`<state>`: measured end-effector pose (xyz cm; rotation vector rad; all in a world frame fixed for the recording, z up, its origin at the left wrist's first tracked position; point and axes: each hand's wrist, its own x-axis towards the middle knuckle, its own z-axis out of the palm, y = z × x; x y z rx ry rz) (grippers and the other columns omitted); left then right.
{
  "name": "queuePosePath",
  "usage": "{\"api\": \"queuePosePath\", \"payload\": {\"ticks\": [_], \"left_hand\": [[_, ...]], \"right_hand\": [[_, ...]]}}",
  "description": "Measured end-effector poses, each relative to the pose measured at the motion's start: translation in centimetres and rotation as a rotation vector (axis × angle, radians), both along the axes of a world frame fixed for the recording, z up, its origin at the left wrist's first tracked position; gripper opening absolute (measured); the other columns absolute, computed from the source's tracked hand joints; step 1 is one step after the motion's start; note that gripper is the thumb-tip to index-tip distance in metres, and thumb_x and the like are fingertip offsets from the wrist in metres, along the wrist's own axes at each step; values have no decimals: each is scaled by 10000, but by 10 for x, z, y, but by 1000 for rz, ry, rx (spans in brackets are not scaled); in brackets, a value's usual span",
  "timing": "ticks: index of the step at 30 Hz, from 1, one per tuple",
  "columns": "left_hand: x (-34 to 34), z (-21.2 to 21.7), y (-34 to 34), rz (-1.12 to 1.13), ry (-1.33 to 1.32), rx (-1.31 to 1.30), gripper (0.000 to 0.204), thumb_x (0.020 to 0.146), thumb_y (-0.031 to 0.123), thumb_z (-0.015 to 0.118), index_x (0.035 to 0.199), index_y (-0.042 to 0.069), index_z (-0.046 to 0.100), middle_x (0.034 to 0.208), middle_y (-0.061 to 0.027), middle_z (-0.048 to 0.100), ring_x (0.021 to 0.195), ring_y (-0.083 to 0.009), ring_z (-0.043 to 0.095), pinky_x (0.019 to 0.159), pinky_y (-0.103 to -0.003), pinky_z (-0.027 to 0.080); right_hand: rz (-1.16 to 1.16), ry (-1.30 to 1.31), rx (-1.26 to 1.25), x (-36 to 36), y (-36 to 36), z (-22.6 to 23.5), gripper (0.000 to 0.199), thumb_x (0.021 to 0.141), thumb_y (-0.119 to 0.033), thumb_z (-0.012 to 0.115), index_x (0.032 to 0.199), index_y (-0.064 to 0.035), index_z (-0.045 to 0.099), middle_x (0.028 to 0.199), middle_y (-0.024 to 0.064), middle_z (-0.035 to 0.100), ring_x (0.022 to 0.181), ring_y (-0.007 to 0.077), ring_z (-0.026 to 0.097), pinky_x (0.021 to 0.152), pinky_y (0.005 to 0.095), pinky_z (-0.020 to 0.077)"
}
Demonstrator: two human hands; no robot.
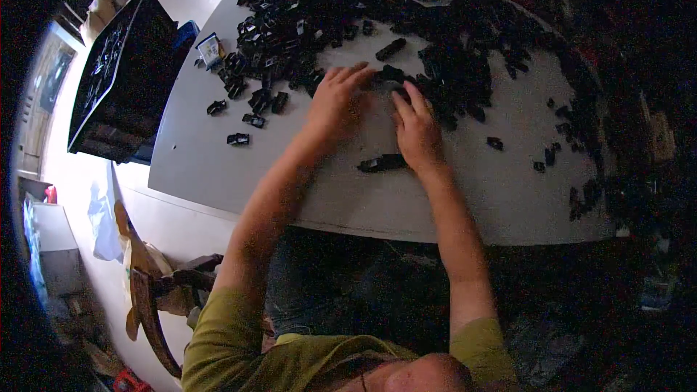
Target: Assembling and sorting small black plastic mechanical components on a table.
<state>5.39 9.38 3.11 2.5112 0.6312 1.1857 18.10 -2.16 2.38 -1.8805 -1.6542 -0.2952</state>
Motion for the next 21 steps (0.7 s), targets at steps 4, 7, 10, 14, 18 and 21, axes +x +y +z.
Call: {"api": "queuePosePath", "payload": {"ticks": [4, 7, 10, 14, 18, 21], "left_hand": [[0, -9, 6, -46, 152, 13, 294, 717, 113, 610, 1005, 74, 566, 1019, -98, 586, 983, -306, 506, 850, -378, 400], [-3, -8, 4, -36, 341, -121, 300, 726, 122, 607, 1018, 72, 562, 996, -105, 586, 975, -306, 515, 822, -375, 409], [-13, 0, -4, -204, 136, -523, 243, 720, 105, 621, 951, 39, 587, 929, -117, 609, 888, -301, 560, 759, -366, 452], [-10, -2, -8, -354, 158, -305, 176, 733, 156, 633, 852, 29, 609, 862, -123, 593, 832, -322, 557, 707, -380, 448], [-8, -8, -4, -479, 153, -318, 197, 687, 123, 679, 844, 21, 620, 872, -130, 590, 835, -310, 570, 716, -366, 454], [-14, -4, -5, -467, 185, -395, 210, 645, 66, 700, 836, 20, 629, 889, -124, 596, 849, -289, 579, 737, -356, 460]], "right_hand": [[29, 34, -106, 0, -4, 3, 283, 774, -5, 567, 1056, -17, 549, 1097, 156, 491, 961, 322, 537, 775, 352, 466], [11, 151, -177, -2, -12, 1, 269, 768, -1, 569, 1035, -17, 542, 1039, 160, 494, 944, 312, 541, 756, 361, 465], [-84, 220, -179, 1, -20, 4, 269, 769, -6, 577, 1035, -29, 538, 992, 114, 500, 882, 261, 558, 725, 338, 461], [86, 486, 89, 9, -23, 9, 234, 764, -24, 606, 993, -28, 555, 936, 77, 536, 806, 189, 551, 704, 287, 446], [107, 446, -22, 9, -23, 3, 223, 729, -41, 654, 935, -14, 573, 888, 77, 565, 819, 186, 563, 706, 287, 447], [118, 398, -92, 13, -27, 4, 231, 717, -42, 663, 926, -2, 572, 887, 83, 565, 827, 196, 572, 708, 294, 451]]}}
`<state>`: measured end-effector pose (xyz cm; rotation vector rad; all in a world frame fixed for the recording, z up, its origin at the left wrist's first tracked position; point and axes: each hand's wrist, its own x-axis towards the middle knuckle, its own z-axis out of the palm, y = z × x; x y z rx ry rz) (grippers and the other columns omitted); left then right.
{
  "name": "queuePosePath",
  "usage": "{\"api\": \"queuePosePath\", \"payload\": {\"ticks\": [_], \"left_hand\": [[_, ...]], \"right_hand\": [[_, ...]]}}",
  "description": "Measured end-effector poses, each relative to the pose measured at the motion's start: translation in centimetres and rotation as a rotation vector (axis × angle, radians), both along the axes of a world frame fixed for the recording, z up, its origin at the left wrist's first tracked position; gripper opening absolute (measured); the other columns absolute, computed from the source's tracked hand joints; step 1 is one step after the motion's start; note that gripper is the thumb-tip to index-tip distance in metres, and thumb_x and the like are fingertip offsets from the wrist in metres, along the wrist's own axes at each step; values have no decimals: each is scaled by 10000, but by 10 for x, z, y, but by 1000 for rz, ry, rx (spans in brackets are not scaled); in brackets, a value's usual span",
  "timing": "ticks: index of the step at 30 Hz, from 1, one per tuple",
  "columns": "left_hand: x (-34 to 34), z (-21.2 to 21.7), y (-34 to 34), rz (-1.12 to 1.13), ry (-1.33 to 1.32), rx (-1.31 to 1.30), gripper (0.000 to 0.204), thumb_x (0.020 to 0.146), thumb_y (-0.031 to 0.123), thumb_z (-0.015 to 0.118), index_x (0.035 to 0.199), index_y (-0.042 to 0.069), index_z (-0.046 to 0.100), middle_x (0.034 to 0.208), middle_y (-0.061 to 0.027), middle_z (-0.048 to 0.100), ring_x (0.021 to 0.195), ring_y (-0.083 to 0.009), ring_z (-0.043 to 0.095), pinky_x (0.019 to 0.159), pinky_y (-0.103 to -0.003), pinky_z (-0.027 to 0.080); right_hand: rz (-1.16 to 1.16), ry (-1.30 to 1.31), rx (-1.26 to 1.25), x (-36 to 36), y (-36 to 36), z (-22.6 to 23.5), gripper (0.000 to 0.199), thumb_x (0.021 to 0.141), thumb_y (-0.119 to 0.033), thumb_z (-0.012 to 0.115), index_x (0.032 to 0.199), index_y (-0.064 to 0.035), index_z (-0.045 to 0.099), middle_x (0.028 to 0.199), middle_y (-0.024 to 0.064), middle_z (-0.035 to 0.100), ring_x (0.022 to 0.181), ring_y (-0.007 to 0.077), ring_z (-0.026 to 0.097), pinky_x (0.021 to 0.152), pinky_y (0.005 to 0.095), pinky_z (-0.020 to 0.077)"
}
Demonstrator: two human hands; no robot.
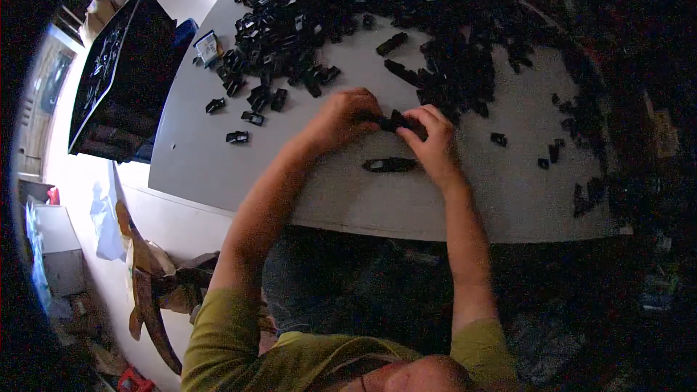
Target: Assembling and sorting small black plastic mechanical components on a table.
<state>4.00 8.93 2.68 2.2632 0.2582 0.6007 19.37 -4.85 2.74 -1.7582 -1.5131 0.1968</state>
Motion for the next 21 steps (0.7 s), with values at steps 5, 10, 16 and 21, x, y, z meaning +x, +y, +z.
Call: {"api": "queuePosePath", "payload": {"ticks": [5, 10, 16, 21], "left_hand": [[-3, -4, 1, 42, 44, -53, 245, 615, 33, 711, 847, 12, 634, 907, -125, 605, 867, -278, 588, 759, -336, 464], [-1, -2, 3, 14, 36, -82, 247, 613, 13, 699, 850, 5, 633, 907, -121, 609, 865, -271, 591, 758, -324, 464], [4, -12, 10, -19, 54, -79, 239, 619, -8, 686, 850, 2, 626, 878, -120, 605, 844, -257, 588, 741, -325, 460], [0, 8, -6, -88, 197, -108, 207, 659, 52, 684, 847, 0, 614, 861, -118, 585, 819, -272, 578, 706, -337, 457]], "right_hand": [[47, 54, -124, 10, -11, 18, 253, 697, -39, 673, 925, 11, 575, 878, 92, 567, 830, 208, 579, 712, 299, 452], [75, 66, -98, 14, -9, 19, 206, 664, -37, 695, 845, 18, 613, 853, 97, 584, 817, 202, 574, 708, 293, 448], [173, -28, 59, 14, 3, -3, 234, 637, -74, 721, 834, 15, 632, 831, 91, 591, 819, 208, 555, 758, 308, 430], [129, 17, 6, 0, 5, 3, 205, 671, -91, 706, 842, 1, 640, 846, 85, 564, 825, 235, 547, 774, 331, 424]]}}
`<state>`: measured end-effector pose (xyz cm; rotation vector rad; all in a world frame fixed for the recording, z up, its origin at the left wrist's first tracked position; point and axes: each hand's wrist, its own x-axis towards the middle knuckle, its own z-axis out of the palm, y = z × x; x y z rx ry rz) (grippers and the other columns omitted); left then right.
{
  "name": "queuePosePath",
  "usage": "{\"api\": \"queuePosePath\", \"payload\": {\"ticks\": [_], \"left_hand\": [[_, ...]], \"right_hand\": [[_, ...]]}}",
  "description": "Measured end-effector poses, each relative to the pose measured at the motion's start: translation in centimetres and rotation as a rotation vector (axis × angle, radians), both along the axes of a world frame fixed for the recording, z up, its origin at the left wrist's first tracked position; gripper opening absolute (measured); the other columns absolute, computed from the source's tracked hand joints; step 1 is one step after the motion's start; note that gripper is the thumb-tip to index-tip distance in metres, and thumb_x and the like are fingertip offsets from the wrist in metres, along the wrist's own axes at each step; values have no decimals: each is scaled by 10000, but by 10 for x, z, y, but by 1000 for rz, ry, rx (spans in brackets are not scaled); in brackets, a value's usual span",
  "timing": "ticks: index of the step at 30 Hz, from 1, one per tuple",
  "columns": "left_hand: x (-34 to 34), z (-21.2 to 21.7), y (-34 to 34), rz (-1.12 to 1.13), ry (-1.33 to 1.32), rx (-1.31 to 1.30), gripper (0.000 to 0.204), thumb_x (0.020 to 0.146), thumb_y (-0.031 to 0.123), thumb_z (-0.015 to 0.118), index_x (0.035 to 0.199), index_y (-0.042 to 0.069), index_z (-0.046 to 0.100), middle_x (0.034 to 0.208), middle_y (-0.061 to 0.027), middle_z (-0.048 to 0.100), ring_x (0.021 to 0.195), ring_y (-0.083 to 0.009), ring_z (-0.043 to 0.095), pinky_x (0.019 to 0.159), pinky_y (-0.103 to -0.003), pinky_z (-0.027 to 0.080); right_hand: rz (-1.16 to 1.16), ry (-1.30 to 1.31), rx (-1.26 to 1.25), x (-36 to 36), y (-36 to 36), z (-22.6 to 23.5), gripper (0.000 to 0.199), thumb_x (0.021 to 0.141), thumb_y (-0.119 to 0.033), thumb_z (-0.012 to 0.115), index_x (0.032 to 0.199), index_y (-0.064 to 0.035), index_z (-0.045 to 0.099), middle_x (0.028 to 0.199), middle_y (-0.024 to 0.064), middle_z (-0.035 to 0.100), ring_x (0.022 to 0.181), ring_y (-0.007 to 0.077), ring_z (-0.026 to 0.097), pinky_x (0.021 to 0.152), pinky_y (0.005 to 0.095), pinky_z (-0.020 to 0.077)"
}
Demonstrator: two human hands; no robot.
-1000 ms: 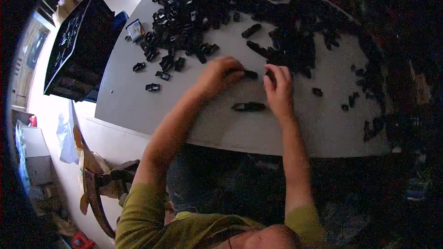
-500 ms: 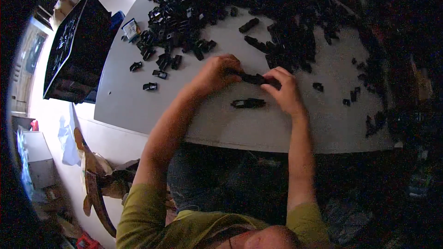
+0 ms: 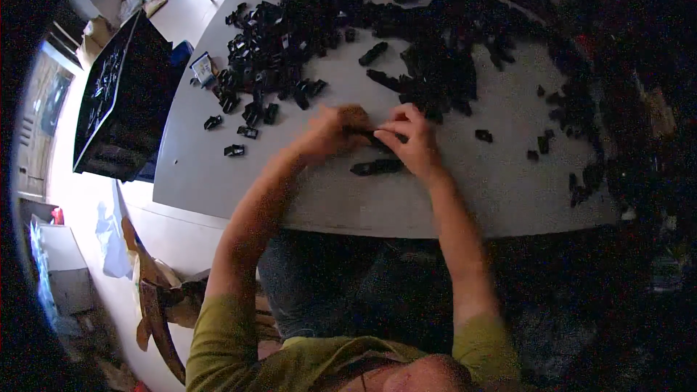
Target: Assembling and sorting small black plastic mechanical components on a table.
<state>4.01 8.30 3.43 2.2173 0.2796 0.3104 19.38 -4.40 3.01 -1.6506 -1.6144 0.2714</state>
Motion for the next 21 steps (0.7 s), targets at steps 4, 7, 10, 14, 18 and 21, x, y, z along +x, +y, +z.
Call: {"api": "queuePosePath", "payload": {"ticks": [4, 7, 10, 14, 18, 21], "left_hand": [[28, 10, 12, -6, 25, 169, 230, 700, 126, 656, 904, 31, 611, 855, -127, 576, 810, -324, 566, 696, -371, 454], [49, 0, 27, 343, -394, 656, 246, 716, 163, 623, 937, 62, 587, 885, -130, 568, 824, -354, 544, 709, -397, 442], [56, -13, 33, 362, -341, 723, 245, 702, 151, 616, 930, 80, 562, 892, -127, 548, 841, -346, 530, 713, -414, 430], [43, -9, 7, 365, -71, 392, 200, 698, 131, 607, 885, 81, 557, 876, -120, 530, 849, -343, 520, 714, -411, 428], [29, -12, -1, 341, -110, 321, 221, 693, 103, 599, 913, 104, 574, 891, -112, 533, 876, -336, 514, 750, -414, 425], [31, -14, 1, 418, -337, 556, 250, 683, 90, 606, 931, 113, 587, 940, -99, 539, 915, -325, 498, 799, -412, 415]], "right_hand": [[-363, -220, 125, 6, 8, -10, 247, 708, -62, 658, 944, -16, 602, 979, 110, 509, 887, 261, 529, 766, 359, 431], [-473, -365, 24, 4, 13, -15, 272, 716, -23, 628, 981, -21, 566, 1021, 119, 476, 930, 277, 512, 756, 368, 437], [-443, -377, -29, 4, 5, -10, 266, 715, 9, 611, 972, -14, 547, 1016, 117, 469, 932, 284, 508, 749, 368, 442], [-392, -360, 18, 13, -3, -10, 265, 717, 27, 598, 976, 3, 545, 1019, 104, 470, 864, 281, 522, 742, 363, 443], [-362, -336, -39, 9, -7, -7, 287, 719, 23, 600, 999, -14, 553, 990, 103, 480, 847, 280, 528, 737, 364, 444], [-394, -226, -32, 7, -7, -7, 297, 727, 12, 602, 1018, -25, 559, 956, 110, 495, 872, 279, 529, 738, 366, 443]]}}
